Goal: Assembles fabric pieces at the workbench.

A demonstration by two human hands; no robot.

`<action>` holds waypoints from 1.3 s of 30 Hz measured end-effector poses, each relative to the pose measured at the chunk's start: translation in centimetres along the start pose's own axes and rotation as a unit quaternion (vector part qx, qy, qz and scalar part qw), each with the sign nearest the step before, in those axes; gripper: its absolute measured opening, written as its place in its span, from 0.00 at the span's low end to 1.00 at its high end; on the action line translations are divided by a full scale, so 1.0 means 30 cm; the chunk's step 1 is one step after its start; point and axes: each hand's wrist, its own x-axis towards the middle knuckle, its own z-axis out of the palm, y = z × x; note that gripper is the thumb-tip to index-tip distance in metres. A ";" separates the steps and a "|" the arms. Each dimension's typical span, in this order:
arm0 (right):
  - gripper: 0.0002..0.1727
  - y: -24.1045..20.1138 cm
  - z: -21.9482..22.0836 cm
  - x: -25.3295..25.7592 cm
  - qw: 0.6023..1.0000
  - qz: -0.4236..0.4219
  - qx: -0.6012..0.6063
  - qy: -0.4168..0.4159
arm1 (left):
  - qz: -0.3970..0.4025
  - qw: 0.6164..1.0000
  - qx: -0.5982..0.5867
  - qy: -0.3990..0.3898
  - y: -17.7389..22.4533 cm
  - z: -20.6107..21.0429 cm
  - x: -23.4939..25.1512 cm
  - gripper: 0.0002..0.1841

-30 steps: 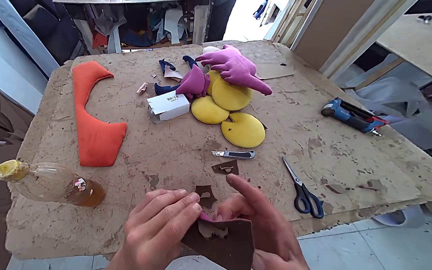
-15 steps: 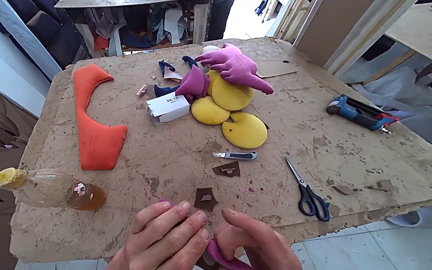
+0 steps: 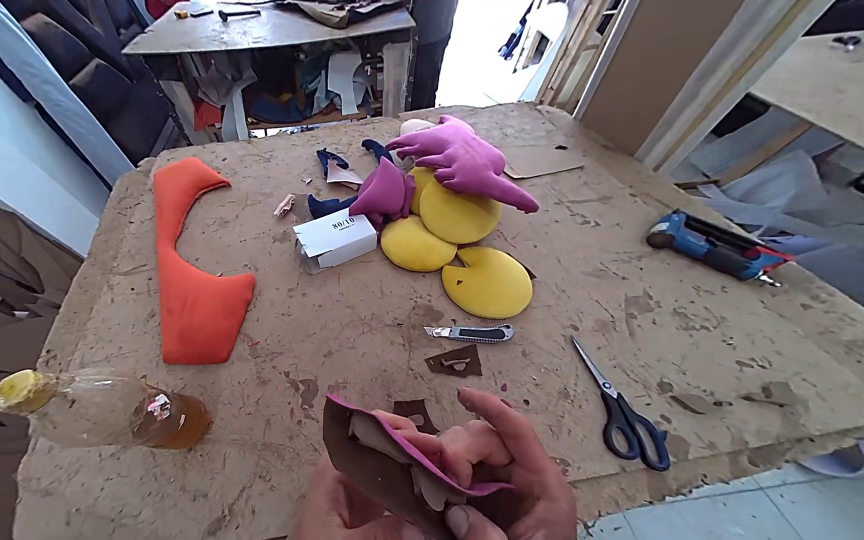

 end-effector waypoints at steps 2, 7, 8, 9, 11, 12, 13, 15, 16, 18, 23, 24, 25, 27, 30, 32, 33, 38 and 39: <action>0.40 0.000 -0.003 0.001 1.000 0.015 0.009 0.001 | -0.003 1.000 0.000 -0.018 0.000 -0.015 -0.001 0.28; 0.35 0.015 -0.003 0.005 0.999 0.034 0.007 0.023 | 0.003 0.999 -0.032 -0.015 -0.033 -0.050 -0.004 0.28; 0.35 0.016 -0.003 0.006 0.999 0.034 0.010 0.018 | 0.003 0.999 -0.047 -0.012 -0.037 -0.053 0.000 0.26; 0.35 0.017 -0.003 0.006 0.999 0.038 0.015 0.013 | 0.004 0.999 -0.051 -0.012 -0.040 -0.059 0.005 0.25; 0.35 0.017 -0.005 0.005 0.998 0.054 0.036 -0.005 | 0.014 0.999 -0.032 -0.035 -0.052 -0.077 0.021 0.22; 0.35 0.016 -0.006 0.006 0.997 0.062 0.049 -0.017 | 0.017 0.999 -0.012 -0.050 -0.054 -0.089 0.027 0.20; 0.36 0.015 -0.005 0.007 0.996 0.070 0.058 -0.027 | 0.023 0.998 0.017 -0.062 -0.053 -0.099 0.030 0.19; 0.35 0.014 -0.002 0.007 0.993 0.083 0.075 -0.041 | 0.044 0.995 0.062 -0.069 -0.041 -0.105 0.034 0.17; 0.35 0.014 0.000 0.006 0.992 0.088 0.082 -0.044 | 0.055 0.994 0.070 -0.067 -0.036 -0.102 0.035 0.16; 0.35 0.011 0.002 0.006 0.991 0.091 0.086 -0.050 | 0.070 0.994 0.054 -0.066 -0.039 -0.102 0.033 0.16; 0.36 -0.008 -0.016 0.015 0.992 0.082 0.068 -0.073 | 0.094 0.992 0.065 -0.060 -0.032 -0.106 0.039 0.15; 0.35 -0.015 -0.014 0.015 0.993 0.076 0.056 -0.074 | 0.107 0.989 0.076 -0.065 -0.031 -0.113 0.042 0.15; 0.34 -0.021 -0.010 0.014 0.995 0.063 0.039 -0.073 | 0.117 0.987 0.087 -0.073 -0.030 -0.119 0.043 0.15; 0.33 -0.030 -0.004 0.008 0.997 0.023 -0.012 -0.068 | 0.133 0.981 0.112 -0.082 -0.025 -0.123 0.042 0.13; 0.32 -0.025 -0.001 -0.003 0.995 -0.039 -0.067 -0.058 | 0.136 0.980 0.117 -0.081 -0.011 -0.125 0.039 0.13; 0.31 -0.020 -0.015 -0.006 0.992 -0.055 -0.079 -0.082 | 0.127 0.984 0.100 -0.076 -0.003 -0.127 0.039 0.14; 0.31 -0.020 -0.023 -0.005 0.991 -0.053 -0.078 -0.099 | 0.125 0.985 0.088 -0.075 -0.003 -0.130 0.041 0.15; 0.50 -0.029 -0.021 0.019 0.984 -0.018 -0.096 -0.151 | 0.113 0.993 0.040 -0.022 0.004 -0.117 0.052 0.17; 0.51 -0.027 -0.009 0.025 0.985 -0.022 -0.094 -0.140 | 0.114 0.993 0.025 -0.019 0.003 -0.114 0.055 0.17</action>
